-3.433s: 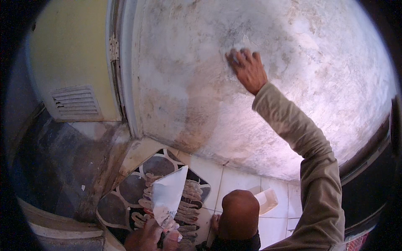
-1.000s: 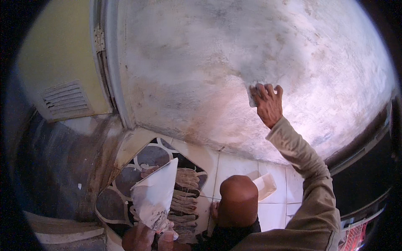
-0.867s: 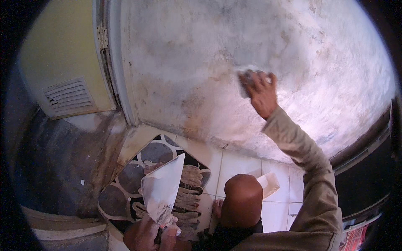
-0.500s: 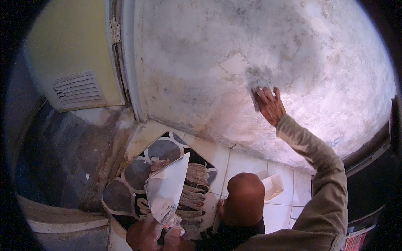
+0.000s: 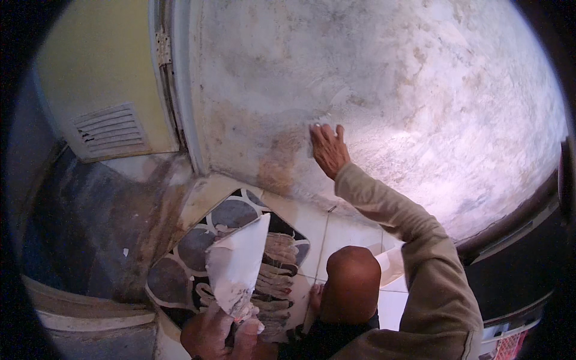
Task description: The person scoops plaster from a container using a small trowel and applies it to a wall section near the floor. They repeatedly smooth the plaster with the trowel, working on a specific area of the wall while sitting on the floor.
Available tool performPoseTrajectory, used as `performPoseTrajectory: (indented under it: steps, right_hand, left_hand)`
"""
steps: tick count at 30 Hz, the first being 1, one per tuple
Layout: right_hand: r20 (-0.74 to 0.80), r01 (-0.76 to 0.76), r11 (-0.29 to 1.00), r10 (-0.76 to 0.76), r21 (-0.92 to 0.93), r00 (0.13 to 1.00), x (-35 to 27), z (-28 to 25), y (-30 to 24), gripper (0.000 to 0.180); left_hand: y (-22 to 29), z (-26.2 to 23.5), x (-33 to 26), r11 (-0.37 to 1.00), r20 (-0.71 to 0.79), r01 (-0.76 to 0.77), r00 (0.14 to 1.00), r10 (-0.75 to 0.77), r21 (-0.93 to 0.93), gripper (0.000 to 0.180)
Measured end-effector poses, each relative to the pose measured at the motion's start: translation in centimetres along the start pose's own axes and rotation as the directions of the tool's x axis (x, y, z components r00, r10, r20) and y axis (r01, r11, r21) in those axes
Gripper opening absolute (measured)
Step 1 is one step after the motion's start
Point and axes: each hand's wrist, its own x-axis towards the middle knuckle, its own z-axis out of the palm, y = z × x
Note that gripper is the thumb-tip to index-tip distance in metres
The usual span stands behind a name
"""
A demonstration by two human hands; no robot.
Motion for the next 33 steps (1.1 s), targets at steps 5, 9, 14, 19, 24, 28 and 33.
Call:
performPoseTrajectory:
  steps: [5, 9, 14, 19, 24, 28, 33]
  right_hand:
    - [-0.293, -0.013, 0.998, -0.003, -0.055, 0.956, 2.9, -3.1, 4.7, 0.049]
    - [-0.18, 0.118, 0.97, -0.157, -0.211, 0.971, 0.6, 1.8, 5.2, 0.052]
    - [-0.165, 0.024, 1.0, -0.021, 0.015, 0.986, -2.1, -2.6, 5.0, 0.048]
    - [-0.331, -0.315, 0.949, 0.291, -0.021, 0.898, 4.5, -4.9, 6.2, 0.056]
    - [-0.231, -0.09, 0.996, 0.09, 0.01, 0.969, 3.6, 1.7, -1.6, 0.052]
    - [-0.054, 0.012, 0.997, -0.008, 0.07, 0.998, 0.9, 0.4, -1.2, 0.052]
    - [-0.379, -0.171, 0.985, 0.144, -0.038, 0.914, 1.7, -5.4, 8.0, 0.052]
  left_hand:
    - [1.6, 0.2, 0.9, 0.99, 0.076, -0.109, 0.992, 0.103, 0.091, 0.025]
    - [0.1, -0.5, 1.0, 0.898, 0.142, -0.342, 0.939, 0.314, 0.277, 0.019]
    - [0.5, -0.8, 0.7, 0.886, 0.053, -0.363, 0.93, 0.364, 0.287, 0.021]
    - [0.9, -0.6, 1.3, 0.885, 0.1, -0.363, 0.932, 0.35, 0.29, 0.022]
    - [0.9, -0.3, 0.3, 0.943, 0.027, -0.269, 0.963, 0.27, 0.196, 0.022]
    - [0.9, -1.1, 0.3, 0.935, 0.069, -0.289, 0.957, 0.281, 0.207, 0.024]
    - [1.1, -0.7, 0.6, 0.939, 0.085, -0.281, 0.959, 0.269, 0.2, 0.025]
